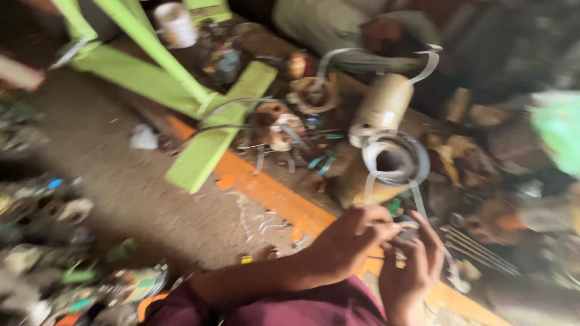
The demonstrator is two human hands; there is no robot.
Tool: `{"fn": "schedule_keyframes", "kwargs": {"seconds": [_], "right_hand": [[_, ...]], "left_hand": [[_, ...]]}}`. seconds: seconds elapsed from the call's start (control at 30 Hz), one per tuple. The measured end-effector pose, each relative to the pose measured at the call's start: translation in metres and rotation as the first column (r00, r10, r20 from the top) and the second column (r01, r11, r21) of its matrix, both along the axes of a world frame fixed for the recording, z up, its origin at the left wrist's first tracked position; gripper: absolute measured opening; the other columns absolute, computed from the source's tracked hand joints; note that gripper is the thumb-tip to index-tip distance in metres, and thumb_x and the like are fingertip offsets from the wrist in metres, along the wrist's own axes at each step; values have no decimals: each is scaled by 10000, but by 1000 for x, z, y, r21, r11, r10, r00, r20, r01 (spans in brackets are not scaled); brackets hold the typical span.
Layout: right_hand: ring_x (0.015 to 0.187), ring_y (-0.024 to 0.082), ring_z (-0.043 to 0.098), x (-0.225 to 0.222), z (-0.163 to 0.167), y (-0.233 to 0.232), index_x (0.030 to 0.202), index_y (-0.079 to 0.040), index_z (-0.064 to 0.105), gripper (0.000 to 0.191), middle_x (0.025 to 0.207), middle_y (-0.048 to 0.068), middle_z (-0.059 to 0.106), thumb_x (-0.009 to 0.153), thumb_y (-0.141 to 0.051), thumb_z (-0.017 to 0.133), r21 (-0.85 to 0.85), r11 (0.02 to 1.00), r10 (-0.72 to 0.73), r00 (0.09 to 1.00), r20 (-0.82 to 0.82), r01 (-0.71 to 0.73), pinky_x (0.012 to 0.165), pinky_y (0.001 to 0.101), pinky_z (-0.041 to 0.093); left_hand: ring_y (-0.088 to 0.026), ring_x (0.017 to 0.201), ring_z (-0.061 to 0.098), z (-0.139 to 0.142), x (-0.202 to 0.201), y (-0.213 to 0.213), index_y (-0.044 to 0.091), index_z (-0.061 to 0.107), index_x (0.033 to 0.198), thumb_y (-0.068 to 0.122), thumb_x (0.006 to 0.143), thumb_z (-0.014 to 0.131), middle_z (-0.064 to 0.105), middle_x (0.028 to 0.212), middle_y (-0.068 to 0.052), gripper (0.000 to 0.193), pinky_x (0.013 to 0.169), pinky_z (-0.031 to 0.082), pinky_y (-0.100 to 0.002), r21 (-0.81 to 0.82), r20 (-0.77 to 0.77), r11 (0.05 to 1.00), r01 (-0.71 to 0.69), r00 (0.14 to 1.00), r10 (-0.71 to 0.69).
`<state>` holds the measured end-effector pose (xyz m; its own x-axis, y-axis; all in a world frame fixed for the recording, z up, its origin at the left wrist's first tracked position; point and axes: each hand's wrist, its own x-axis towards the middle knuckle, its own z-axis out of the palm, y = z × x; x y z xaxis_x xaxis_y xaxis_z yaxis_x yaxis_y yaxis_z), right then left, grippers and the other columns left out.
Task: The person strips insulation from wires, twists them together, and secures the connection with electrical tape. They use pliers and a knife to prepare and cut the wires, then wrap the joint with tape.
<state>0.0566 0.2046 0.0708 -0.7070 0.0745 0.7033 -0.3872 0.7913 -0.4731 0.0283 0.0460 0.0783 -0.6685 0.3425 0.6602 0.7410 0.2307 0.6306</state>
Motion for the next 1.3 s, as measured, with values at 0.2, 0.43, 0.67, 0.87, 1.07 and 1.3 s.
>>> {"fn": "schedule_keyframes", "kwargs": {"seconds": [0.2, 0.43, 0.67, 0.87, 1.07, 1.3], "right_hand": [[1225, 314, 628, 4, 1, 35, 890, -53, 641, 262, 1357, 189, 609, 721, 24, 826, -98, 991, 92, 995, 25, -89, 1014, 406, 517], [1109, 253, 720, 10, -14, 81, 985, -43, 681, 255, 1443, 196, 551, 816, -7, 868, -251, 941, 247, 968, 48, -228, 912, 346, 628], [1126, 223, 729, 24, -15, 113, 1080, -51, 648, 278, 1494, 194, 547, 910, -94, 863, -296, 907, 334, 940, 65, -301, 931, 324, 641], [1160, 260, 727, 33, -12, 123, 1085, -76, 652, 283, 1488, 191, 559, 912, -154, 861, -262, 919, 320, 945, 59, -295, 903, 314, 635], [1134, 247, 733, 41, -20, 124, 1091, -73, 652, 273, 1506, 185, 540, 936, -171, 854, -297, 892, 382, 920, 93, -340, 908, 299, 637], [1148, 227, 718, 34, -25, 116, 1034, -55, 655, 259, 1530, 187, 510, 898, -127, 863, -341, 872, 395, 916, 68, -350, 959, 313, 630]], "left_hand": [[-248, 1022, 643, -3, 4, 46, 110, 604, 1258, 25, 986, 662, 582, 1170, -111, 290, 894, 544, -353, 70, 241, 997, 13, 970, -30], [-313, 1077, 600, -11, 7, 76, 86, 612, 1228, -111, 755, 733, 607, 1117, -104, 526, 1057, 491, -485, -59, -122, 992, -112, 987, 104], [-260, 846, 657, -51, 7, 100, 80, 709, 1076, -10, 822, 830, 689, 998, -115, 295, 781, 534, -385, -50, -156, 971, -233, 962, 223], [-206, 831, 706, -67, 6, 87, 134, 705, 1061, 12, 868, 843, 680, 1001, -75, 267, 813, 579, -269, -125, -17, 971, -201, 979, 201], [-172, 968, 744, -43, -5, 78, 137, 667, 1083, 37, 848, 781, 738, 1059, -27, 280, 922, 600, -322, 41, 278, 998, 52, 959, -62], [-256, 984, 716, 6, 20, 93, 148, 711, 1118, -21, 826, 766, 735, 1069, -87, 342, 901, 569, -373, -264, -60, 947, -183, 983, 174]]}}
